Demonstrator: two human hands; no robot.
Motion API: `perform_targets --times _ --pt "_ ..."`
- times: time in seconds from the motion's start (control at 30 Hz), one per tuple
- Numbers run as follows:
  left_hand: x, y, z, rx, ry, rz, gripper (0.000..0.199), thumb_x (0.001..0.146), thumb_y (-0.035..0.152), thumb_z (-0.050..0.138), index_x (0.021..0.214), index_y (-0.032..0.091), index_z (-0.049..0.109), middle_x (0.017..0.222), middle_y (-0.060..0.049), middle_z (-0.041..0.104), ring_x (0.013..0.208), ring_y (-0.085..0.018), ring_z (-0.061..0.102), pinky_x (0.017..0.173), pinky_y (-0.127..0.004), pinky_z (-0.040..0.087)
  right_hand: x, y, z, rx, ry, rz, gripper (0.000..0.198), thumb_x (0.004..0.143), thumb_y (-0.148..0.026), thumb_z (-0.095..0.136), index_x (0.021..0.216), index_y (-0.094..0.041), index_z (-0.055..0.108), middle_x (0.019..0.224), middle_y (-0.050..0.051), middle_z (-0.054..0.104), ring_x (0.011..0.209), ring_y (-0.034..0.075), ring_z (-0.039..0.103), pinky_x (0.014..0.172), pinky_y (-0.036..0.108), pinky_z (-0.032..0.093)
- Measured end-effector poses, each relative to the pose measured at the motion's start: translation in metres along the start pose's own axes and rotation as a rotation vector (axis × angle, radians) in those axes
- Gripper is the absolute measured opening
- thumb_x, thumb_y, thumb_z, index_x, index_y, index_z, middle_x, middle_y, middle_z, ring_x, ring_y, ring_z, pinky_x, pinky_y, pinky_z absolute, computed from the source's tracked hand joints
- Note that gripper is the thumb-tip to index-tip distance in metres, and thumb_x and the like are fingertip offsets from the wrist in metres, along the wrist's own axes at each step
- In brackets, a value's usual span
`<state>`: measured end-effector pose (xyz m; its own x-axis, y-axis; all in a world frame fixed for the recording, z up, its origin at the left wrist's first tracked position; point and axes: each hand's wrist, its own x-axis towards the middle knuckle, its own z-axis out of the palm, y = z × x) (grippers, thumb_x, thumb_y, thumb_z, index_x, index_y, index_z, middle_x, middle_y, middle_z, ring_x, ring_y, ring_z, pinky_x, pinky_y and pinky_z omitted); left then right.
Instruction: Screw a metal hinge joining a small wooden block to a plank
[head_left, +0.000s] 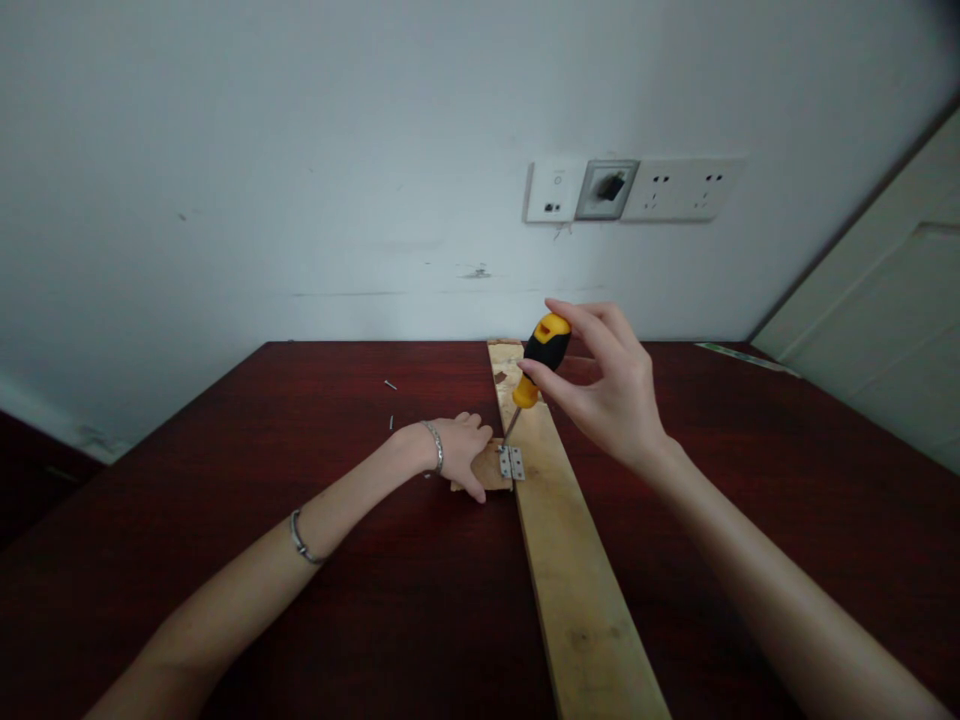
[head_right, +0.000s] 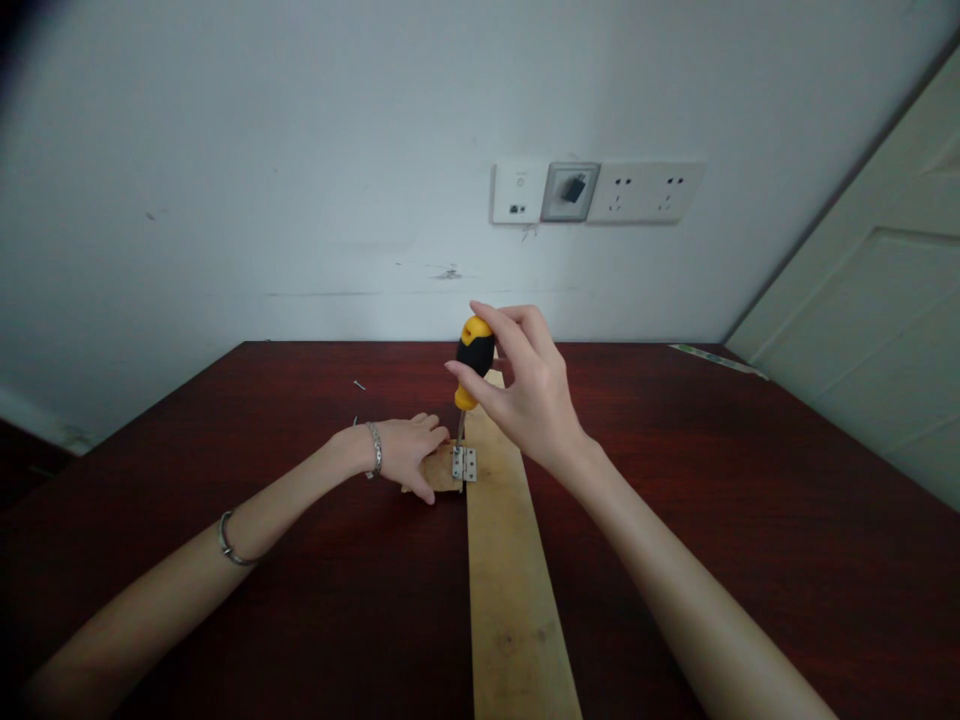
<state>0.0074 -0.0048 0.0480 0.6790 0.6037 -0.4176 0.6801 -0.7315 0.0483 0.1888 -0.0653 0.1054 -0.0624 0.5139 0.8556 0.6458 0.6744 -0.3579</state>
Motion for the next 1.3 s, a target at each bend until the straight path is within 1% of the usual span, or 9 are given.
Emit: perform_targets --times 0.27,0.4,0.63,0.7,0.83,0.93,1.03,1.13,1.3 --pt "-0.001 -0.001 -0.002 0.006 -0.021 0.019 0.089 0.052 0.070 0.066 0.119 0.013 0.052 0.122 -0.018 0.050 0.108 -0.035 0.048 0.090 -0.041 0.044 0.001 -0.001 -0.001 -0.026 0.008 -0.021 0.046 0.079 -0.026 0.066 0.124 -0.026 0.057 0.101 0.008 0.056 0.091 0.021 0.059 0.069 0.036 0.061" --pt "-0.001 -0.002 -0.002 -0.017 -0.003 0.021 0.089 0.050 0.072 0.065 0.118 0.016 0.054 0.120 -0.017 0.053 0.108 -0.035 0.049 0.088 -0.043 0.045 0.001 -0.001 -0.002 -0.012 -0.019 -0.011 0.048 0.079 -0.028 0.067 0.125 -0.026 0.057 0.102 0.007 0.055 0.091 0.021 0.058 0.067 0.035 0.061" --pt "-0.001 -0.002 -0.005 0.011 0.008 0.041 0.088 0.054 0.075 0.062 0.117 0.014 0.056 0.116 -0.018 0.055 0.105 -0.033 0.053 0.086 -0.041 0.047 0.002 -0.001 -0.004 0.025 -0.052 -0.029 0.050 0.079 -0.028 0.068 0.127 -0.025 0.056 0.102 0.008 0.054 0.090 0.019 0.058 0.064 0.032 0.062" --pt "-0.003 0.000 -0.009 0.015 -0.001 0.032 0.088 0.054 0.075 0.062 0.118 0.015 0.055 0.117 -0.017 0.055 0.104 -0.032 0.054 0.086 -0.040 0.047 0.003 -0.001 -0.005 0.019 -0.072 -0.039 0.050 0.079 -0.028 0.069 0.127 -0.026 0.056 0.101 0.007 0.054 0.090 0.019 0.059 0.067 0.034 0.061" --pt "-0.006 0.003 -0.015 -0.012 -0.010 0.028 0.087 0.057 0.071 0.063 0.121 0.013 0.052 0.119 -0.016 0.056 0.101 -0.030 0.058 0.083 -0.038 0.048 0.004 -0.001 -0.005 -0.017 -0.104 -0.121 0.049 0.079 -0.028 0.070 0.126 -0.025 0.058 0.098 0.007 0.056 0.089 0.020 0.059 0.077 0.040 0.059" --pt "-0.006 0.004 -0.016 -0.046 -0.028 0.033 0.081 0.060 0.066 0.065 0.119 0.012 0.051 0.116 -0.015 0.060 0.097 -0.028 0.060 0.082 -0.035 0.048 0.004 0.000 -0.005 0.007 -0.122 -0.135 0.050 0.079 -0.027 0.069 0.127 -0.024 0.057 0.097 0.007 0.057 0.088 0.020 0.059 0.079 0.040 0.058" --pt "-0.006 0.005 -0.015 -0.062 -0.034 0.022 0.079 0.060 0.064 0.066 0.118 0.012 0.051 0.115 -0.015 0.062 0.097 -0.028 0.061 0.080 -0.033 0.047 0.004 0.001 -0.005 0.016 -0.120 -0.113 0.050 0.080 -0.026 0.069 0.127 -0.026 0.056 0.097 0.006 0.056 0.089 0.020 0.059 0.077 0.039 0.059" --pt "-0.006 0.006 -0.015 -0.080 -0.044 0.003 0.078 0.060 0.061 0.067 0.117 0.011 0.050 0.113 -0.016 0.063 0.095 -0.029 0.063 0.078 -0.033 0.047 0.003 0.002 -0.006 0.032 -0.119 -0.082 0.050 0.080 -0.028 0.068 0.128 -0.025 0.056 0.099 0.006 0.055 0.087 0.018 0.059 0.069 0.033 0.060" --pt "-0.007 0.005 -0.015 -0.117 -0.061 -0.005 0.077 0.061 0.060 0.067 0.118 0.011 0.048 0.109 -0.015 0.066 0.094 -0.028 0.064 0.076 -0.031 0.047 0.005 0.005 -0.009 -0.010 -0.124 -0.073 0.050 0.078 -0.033 0.069 0.126 -0.023 0.057 0.097 0.004 0.057 0.066 0.012 0.054 0.054 0.027 0.057"
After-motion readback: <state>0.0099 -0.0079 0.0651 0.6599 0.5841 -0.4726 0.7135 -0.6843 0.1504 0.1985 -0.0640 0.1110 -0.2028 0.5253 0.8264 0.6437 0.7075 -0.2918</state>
